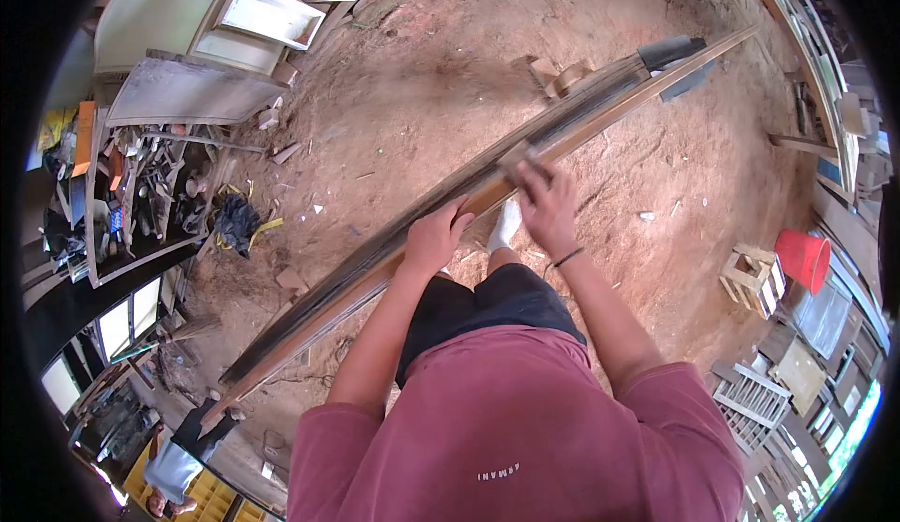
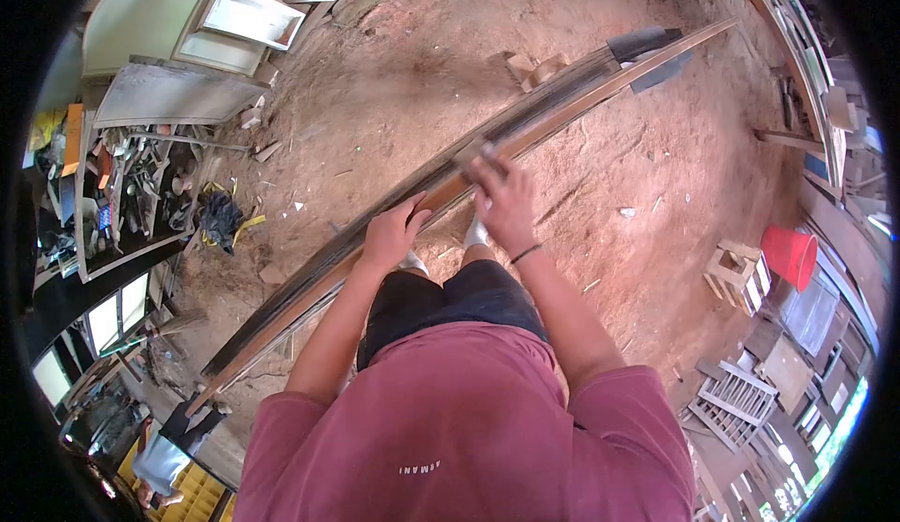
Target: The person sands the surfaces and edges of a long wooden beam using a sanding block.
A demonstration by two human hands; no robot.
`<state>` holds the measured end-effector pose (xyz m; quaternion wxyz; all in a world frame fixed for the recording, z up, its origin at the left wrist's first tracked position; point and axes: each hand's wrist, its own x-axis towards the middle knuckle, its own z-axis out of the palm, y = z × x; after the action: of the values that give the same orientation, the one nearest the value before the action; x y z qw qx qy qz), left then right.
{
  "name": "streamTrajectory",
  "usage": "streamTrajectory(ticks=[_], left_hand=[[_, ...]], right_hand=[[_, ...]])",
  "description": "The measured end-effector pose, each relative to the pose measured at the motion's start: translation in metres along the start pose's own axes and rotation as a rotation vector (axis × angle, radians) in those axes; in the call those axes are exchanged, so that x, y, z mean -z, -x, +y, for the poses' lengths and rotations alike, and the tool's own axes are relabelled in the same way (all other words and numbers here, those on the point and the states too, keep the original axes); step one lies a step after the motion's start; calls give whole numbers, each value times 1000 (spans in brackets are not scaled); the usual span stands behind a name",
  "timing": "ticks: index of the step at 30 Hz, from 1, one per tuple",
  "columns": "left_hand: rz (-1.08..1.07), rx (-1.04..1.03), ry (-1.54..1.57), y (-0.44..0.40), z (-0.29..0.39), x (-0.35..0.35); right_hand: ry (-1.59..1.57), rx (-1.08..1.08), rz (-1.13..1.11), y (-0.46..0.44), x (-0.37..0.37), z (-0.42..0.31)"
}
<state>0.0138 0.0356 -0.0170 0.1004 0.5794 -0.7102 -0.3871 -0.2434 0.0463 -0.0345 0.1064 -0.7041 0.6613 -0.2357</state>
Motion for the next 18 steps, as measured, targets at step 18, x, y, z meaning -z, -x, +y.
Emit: streamTrajectory(ticks=[18], left_hand=[[-63,-169,29,71,-85,40]], right_hand=[[37,-30,74,39,-41,-119]])
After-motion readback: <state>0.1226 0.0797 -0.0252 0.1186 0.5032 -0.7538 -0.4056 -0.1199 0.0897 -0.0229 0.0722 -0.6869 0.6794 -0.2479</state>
